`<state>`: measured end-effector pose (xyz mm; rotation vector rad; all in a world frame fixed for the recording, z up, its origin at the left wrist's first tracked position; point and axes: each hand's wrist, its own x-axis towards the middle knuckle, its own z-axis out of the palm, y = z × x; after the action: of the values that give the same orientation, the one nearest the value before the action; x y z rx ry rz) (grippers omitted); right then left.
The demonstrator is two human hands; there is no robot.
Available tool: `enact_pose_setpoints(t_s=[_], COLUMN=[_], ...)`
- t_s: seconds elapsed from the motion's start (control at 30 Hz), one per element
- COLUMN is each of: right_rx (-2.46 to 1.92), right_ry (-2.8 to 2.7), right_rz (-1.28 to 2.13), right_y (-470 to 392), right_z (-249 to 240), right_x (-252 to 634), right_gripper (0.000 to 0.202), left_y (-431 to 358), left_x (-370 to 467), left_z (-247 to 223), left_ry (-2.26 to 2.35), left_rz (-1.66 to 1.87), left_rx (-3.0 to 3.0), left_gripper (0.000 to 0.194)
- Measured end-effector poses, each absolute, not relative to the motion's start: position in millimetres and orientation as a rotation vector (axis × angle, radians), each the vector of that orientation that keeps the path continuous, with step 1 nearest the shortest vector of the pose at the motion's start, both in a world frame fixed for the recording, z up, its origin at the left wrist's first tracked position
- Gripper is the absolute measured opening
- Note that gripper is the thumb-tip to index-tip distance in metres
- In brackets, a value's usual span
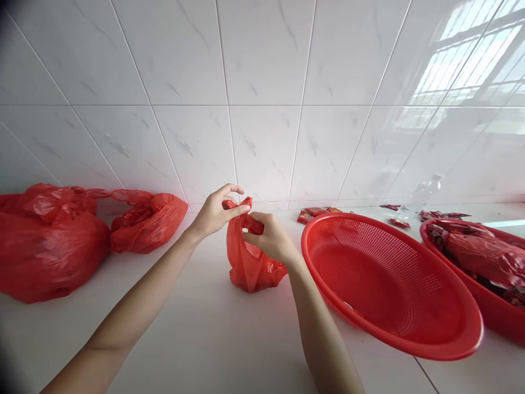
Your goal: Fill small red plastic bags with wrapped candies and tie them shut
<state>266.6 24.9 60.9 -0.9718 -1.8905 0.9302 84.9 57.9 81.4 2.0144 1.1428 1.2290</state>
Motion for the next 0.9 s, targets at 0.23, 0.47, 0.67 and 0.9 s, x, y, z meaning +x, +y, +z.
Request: enact_pose_setpoints(t_s=[0.23,0.47,0.67,0.9], right_rx=[-1.032,-0.938,-0.93,-0.877], right_ry=[-1.957,-1.941,-1.98,-2.032], right_rz=[0.564,0.513,0.615,0.504], right_y=[28.3,26.9,26.6,24.6], right_z=[55.1,57.6,58.7,59.8], right_x=[264.7,266.2,266.9,269.1], right_gripper=[0.009,0.018,0.024,0.029], left_y=[62.8,57.9,62.8,60.4], left_x=[75.5,69.3,66.5,71.3], left_z=[76.9,77.5,59.9,36.1], left_ry=[1.031,0.836,0.779,0.631], left_rz=[0.863,0.644,0.51,0.687], left_rx=[1.944,1.749,1.605,1.332], left_gripper=[0.043,0.044,0.035,0.035])
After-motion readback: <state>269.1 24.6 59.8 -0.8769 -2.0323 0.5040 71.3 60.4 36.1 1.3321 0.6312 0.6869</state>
